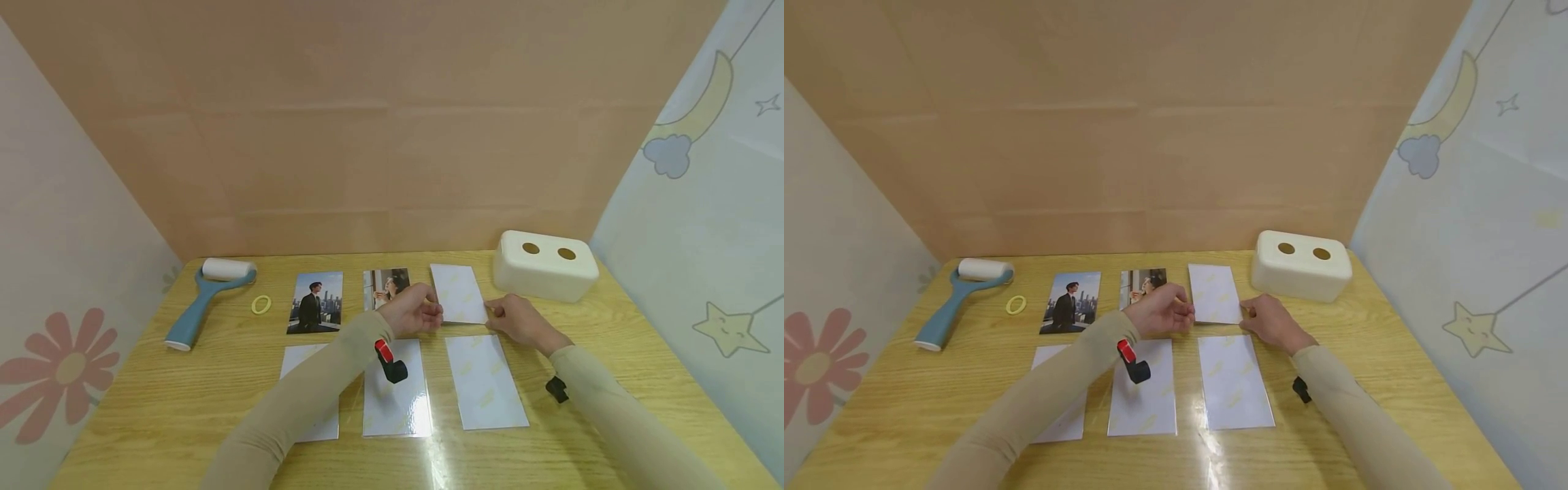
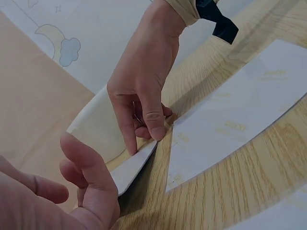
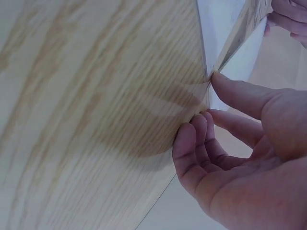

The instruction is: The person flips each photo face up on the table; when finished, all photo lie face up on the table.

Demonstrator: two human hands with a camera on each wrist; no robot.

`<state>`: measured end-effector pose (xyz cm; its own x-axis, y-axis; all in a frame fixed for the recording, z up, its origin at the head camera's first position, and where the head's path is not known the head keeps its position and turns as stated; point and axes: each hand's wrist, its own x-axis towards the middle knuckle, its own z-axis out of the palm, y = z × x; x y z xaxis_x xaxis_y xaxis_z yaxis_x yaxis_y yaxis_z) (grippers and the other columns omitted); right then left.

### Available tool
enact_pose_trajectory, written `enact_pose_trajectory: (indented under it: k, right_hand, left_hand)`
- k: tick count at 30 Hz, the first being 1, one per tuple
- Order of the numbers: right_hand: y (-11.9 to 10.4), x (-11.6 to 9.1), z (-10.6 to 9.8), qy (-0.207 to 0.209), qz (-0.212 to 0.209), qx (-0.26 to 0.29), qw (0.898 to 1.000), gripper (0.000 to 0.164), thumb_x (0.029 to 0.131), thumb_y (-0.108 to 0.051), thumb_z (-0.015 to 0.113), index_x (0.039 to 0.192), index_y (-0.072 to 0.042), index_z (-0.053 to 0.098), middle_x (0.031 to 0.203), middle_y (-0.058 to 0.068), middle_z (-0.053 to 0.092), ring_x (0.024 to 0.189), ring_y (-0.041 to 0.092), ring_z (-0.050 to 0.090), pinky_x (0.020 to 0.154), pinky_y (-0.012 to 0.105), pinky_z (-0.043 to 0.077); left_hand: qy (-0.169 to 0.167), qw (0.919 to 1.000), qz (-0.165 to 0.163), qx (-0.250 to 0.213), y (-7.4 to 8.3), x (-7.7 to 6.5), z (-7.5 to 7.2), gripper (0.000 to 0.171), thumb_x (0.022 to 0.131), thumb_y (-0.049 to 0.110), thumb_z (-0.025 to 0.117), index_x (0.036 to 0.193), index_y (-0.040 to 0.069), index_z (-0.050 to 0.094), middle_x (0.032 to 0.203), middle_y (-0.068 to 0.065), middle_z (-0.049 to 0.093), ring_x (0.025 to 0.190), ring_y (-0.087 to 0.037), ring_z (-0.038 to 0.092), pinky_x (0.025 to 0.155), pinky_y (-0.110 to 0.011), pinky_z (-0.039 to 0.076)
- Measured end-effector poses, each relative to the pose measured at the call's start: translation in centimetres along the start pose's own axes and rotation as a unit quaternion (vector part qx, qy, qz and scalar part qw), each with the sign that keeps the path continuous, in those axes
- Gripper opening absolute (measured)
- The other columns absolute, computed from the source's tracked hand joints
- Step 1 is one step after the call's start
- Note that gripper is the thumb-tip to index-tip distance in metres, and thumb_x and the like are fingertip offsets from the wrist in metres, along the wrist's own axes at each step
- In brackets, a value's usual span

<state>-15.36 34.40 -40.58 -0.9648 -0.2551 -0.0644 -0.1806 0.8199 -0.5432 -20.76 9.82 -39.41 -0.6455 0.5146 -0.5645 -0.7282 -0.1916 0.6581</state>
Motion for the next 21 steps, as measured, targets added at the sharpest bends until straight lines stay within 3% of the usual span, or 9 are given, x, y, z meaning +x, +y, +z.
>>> enact_pose_trajectory:
  k: [5, 6, 8, 9, 10, 12, 13, 16, 21]
  right_hand:
    - [-0.2, 0.0, -0.1, -0.008, 0.008, -0.008, 1.0, 0.041, 0.091, -0.005, 0.07, 0.125, 0.016, 0.062, 0.068, 0.001, 0.044, 0.057, 0.011, 0.032, 0.057, 0.027, 0.031]
    - [-0.3, 0.0, -0.2, -0.006, 0.008, -0.01, 1.0, 0.039, 0.091, -0.005, 0.07, 0.123, 0.016, 0.063, 0.07, 0.0, 0.045, 0.059, 0.012, 0.034, 0.058, 0.028, 0.032]
    - [-0.6, 0.1, -0.2, -0.004, 0.007, -0.014, 1.0, 0.02, 0.092, -0.004, 0.066, 0.105, 0.011, 0.068, 0.069, -0.001, 0.041, 0.06, 0.013, 0.035, 0.06, 0.029, 0.032]
    - [-0.8, 0.1, -0.2, -0.001, 0.003, -0.016, 1.0, 0.011, 0.093, -0.004, 0.064, 0.092, 0.007, 0.066, 0.068, -0.001, 0.04, 0.059, 0.013, 0.035, 0.06, 0.029, 0.032]
    - [-0.9, 0.1, -0.2, 0.004, 0.003, -0.015, 1.0, 0.013, 0.093, -0.003, 0.061, 0.081, 0.002, 0.06, 0.066, -0.001, 0.037, 0.058, 0.013, 0.034, 0.059, 0.029, 0.031]
    - [-1.2, 0.1, -0.2, 0.012, 0.003, -0.012, 1.0, 0.029, 0.095, -0.003, 0.056, 0.069, -0.005, 0.046, 0.061, -0.002, 0.033, 0.055, 0.013, 0.033, 0.057, 0.029, 0.03]
    - [-1.3, 0.2, -0.2, 0.017, 0.008, -0.005, 1.0, 0.034, 0.097, -0.003, 0.053, 0.066, -0.008, 0.039, 0.059, -0.003, 0.03, 0.054, 0.013, 0.032, 0.056, 0.028, 0.03]
    - [-1.6, 0.1, -0.1, 0.029, 0.033, 0.016, 0.999, 0.041, 0.103, -0.011, 0.049, 0.063, -0.013, 0.041, 0.056, -0.004, 0.034, 0.052, 0.014, 0.035, 0.054, 0.029, 0.032]
    - [-1.8, 0.2, 0.0, 0.031, 0.06, 0.033, 0.997, 0.044, 0.107, -0.025, 0.05, 0.066, -0.008, 0.051, 0.057, 0.001, 0.041, 0.052, 0.017, 0.037, 0.055, 0.033, 0.036]
  left_hand:
    - [-0.013, 0.9996, 0.006, 0.024, -0.1, 0.1, 0.1, 0.022, 0.09, -0.002, 0.043, 0.112, 0.002, 0.044, 0.075, -0.008, 0.049, 0.064, -0.018, 0.047, 0.056, -0.024, 0.046]
    - [-0.016, 0.9995, 0.005, 0.027, -0.1, 0.1, 0.2, 0.016, 0.09, -0.002, 0.043, 0.106, 0.001, 0.045, 0.074, -0.007, 0.048, 0.063, -0.017, 0.046, 0.055, -0.024, 0.045]
    - [-0.022, 0.9991, 0.003, 0.036, -0.1, 0.2, 0.3, 0.005, 0.092, 0.0, 0.043, 0.095, 0.001, 0.047, 0.073, -0.005, 0.045, 0.062, -0.015, 0.044, 0.053, -0.023, 0.042]
    - [-0.024, 0.9989, 0.002, 0.041, -0.1, 0.3, 0.4, 0.004, 0.093, 0.001, 0.043, 0.092, 0.001, 0.047, 0.073, -0.005, 0.044, 0.061, -0.014, 0.042, 0.052, -0.022, 0.041]
    - [-0.026, 0.9986, 0.001, 0.046, -0.1, 0.4, 0.4, 0.006, 0.094, 0.002, 0.043, 0.09, 0.001, 0.048, 0.072, -0.004, 0.043, 0.06, -0.014, 0.04, 0.052, -0.022, 0.039]
    - [-0.025, 0.998, 0.002, 0.059, -0.1, 0.6, 0.5, 0.01, 0.096, 0.004, 0.044, 0.088, 0.001, 0.05, 0.072, -0.004, 0.042, 0.059, -0.013, 0.039, 0.051, -0.022, 0.038]
    - [-0.025, 0.9973, 0.004, 0.068, -0.1, 0.7, 0.5, 0.012, 0.097, 0.005, 0.044, 0.088, 0.002, 0.051, 0.072, -0.003, 0.042, 0.059, -0.013, 0.038, 0.051, -0.022, 0.037]
    - [-0.018, 0.9956, 0.017, 0.091, -0.1, 1.0, 0.7, 0.012, 0.098, 0.006, 0.046, 0.09, 0.002, 0.055, 0.072, -0.004, 0.043, 0.059, -0.014, 0.038, 0.052, -0.023, 0.037]
    - [-0.014, 0.994, 0.041, 0.101, -0.2, 1.5, 0.9, 0.015, 0.099, 0.008, 0.047, 0.092, 0.002, 0.058, 0.081, -0.008, 0.051, 0.065, -0.018, 0.05, 0.06, -0.027, 0.049]
